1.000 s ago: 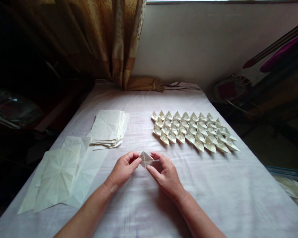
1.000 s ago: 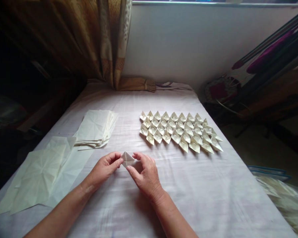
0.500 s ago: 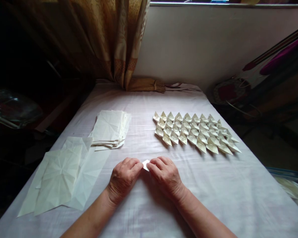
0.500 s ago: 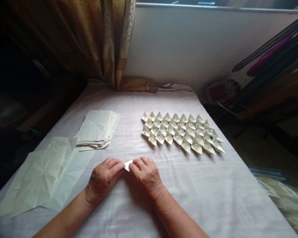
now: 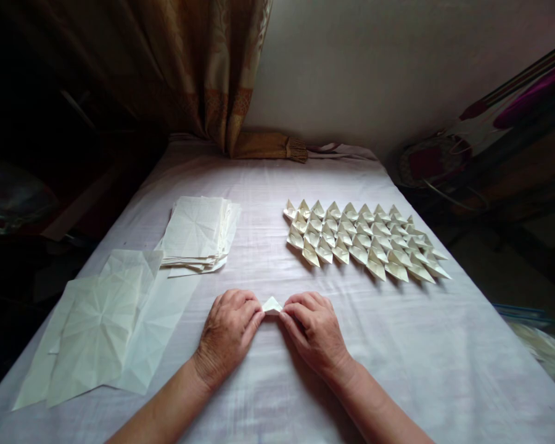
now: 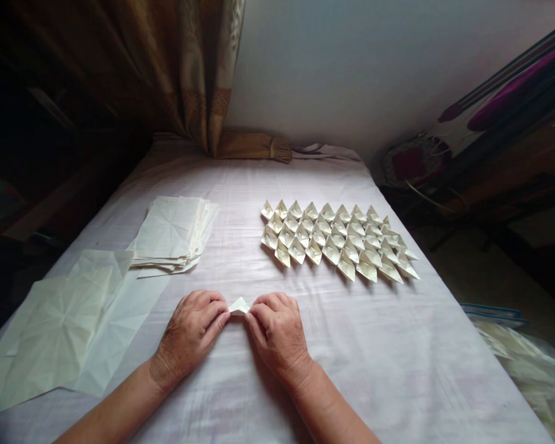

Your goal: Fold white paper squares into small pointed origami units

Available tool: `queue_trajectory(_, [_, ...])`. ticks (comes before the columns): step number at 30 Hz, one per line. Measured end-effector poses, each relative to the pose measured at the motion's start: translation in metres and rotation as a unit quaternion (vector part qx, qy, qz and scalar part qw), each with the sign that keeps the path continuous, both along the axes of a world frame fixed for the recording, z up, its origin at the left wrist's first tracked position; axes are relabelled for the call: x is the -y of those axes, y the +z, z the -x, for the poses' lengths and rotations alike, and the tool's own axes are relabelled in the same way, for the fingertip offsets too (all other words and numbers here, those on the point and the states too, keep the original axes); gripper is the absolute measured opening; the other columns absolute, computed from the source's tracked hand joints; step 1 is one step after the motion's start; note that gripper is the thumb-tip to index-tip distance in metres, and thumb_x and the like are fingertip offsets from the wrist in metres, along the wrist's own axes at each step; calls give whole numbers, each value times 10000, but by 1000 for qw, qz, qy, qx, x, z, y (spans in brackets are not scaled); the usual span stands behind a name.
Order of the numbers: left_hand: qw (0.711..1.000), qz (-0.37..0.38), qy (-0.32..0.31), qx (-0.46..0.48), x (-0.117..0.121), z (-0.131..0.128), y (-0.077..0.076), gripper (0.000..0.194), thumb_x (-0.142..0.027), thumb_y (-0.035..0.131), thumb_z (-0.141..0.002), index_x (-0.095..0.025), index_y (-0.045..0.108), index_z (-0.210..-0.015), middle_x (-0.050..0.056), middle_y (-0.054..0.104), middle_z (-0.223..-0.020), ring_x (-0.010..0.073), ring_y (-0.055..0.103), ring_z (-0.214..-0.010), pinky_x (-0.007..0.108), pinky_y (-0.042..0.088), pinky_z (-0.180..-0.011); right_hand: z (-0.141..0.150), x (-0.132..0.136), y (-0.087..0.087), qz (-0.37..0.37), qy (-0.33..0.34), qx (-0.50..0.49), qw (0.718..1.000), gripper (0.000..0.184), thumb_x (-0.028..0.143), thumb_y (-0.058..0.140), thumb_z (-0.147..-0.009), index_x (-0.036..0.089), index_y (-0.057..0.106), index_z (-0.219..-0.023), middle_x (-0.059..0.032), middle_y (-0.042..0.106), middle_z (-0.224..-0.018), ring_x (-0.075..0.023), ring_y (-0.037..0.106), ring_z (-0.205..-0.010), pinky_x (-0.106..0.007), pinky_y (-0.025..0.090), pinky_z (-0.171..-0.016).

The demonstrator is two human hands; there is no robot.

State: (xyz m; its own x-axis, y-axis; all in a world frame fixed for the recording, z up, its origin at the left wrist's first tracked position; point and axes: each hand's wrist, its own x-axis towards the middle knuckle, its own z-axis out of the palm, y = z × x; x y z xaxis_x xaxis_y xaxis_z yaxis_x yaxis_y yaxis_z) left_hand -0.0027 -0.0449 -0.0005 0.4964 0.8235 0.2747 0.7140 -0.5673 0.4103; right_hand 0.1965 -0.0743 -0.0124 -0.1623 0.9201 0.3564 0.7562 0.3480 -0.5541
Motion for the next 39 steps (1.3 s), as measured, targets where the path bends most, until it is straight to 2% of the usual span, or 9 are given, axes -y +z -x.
queue_trajectory(6, [999,35,31,-6,-4,-8,-1,136,-246,544,-921,-203,606,-808,67,634,-1067,239,538,-1033,401,426,-906,11,1,2,39,-79,14,996,173,242,571,-908,212,611,-743,-31,651,-856,-198,542,-854,-362,328,-808])
queue_trajectory(13, [997,35,57,-24,-6,-14,0,142,-233,544,-899,-200,579,-766,91,634,-1105,267,533,-1063,433,431,-924,14,0,1,46,-114,36,992,160,243,616,-869,207,575,-719,-32,638,-860,-207,530,-867,-356,315,-798])
queue_trajectory(21, [996,47,71,-31,-5,-16,-2,136,-236,570,-887,-200,552,-757,91,620,-1139,277,521,-1088,449,424,-922,14,0,1,41,-121,29,991,168,251,615,-876,215,571,-718,-32,640,-868,-209,526,-867,-360,314,-799])
queue_trajectory(28, [994,55,81,-40,-6,-18,-2,135,-240,592,-874,-207,547,-752,88,621,-1147,279,521,-1102,455,416,-933,17,1,2,63,-138,5,988,67,221,638,-849,225,593,-799,-24,638,-923,-212,541,-907,-361,330,-830])
queue_trajectory(36, [995,44,81,-50,-6,-18,-1,147,-249,594,-873,-209,532,-746,95,620,-1152,282,520,-1111,465,406,-938,13,1,2,63,-116,-11,991,51,190,609,-866,241,619,-860,-23,652,-973,-214,543,-957,-367,325,-860])
queue_trajectory(39, [995,40,79,-51,-6,-18,-1,141,-241,595,-868,-209,534,-746,97,622,-1145,285,524,-1104,464,409,-937,17,-2,2,58,-119,-6,991,31,231,626,-864,232,616,-893,-31,652,-983,-216,543,-962,-373,323,-872])
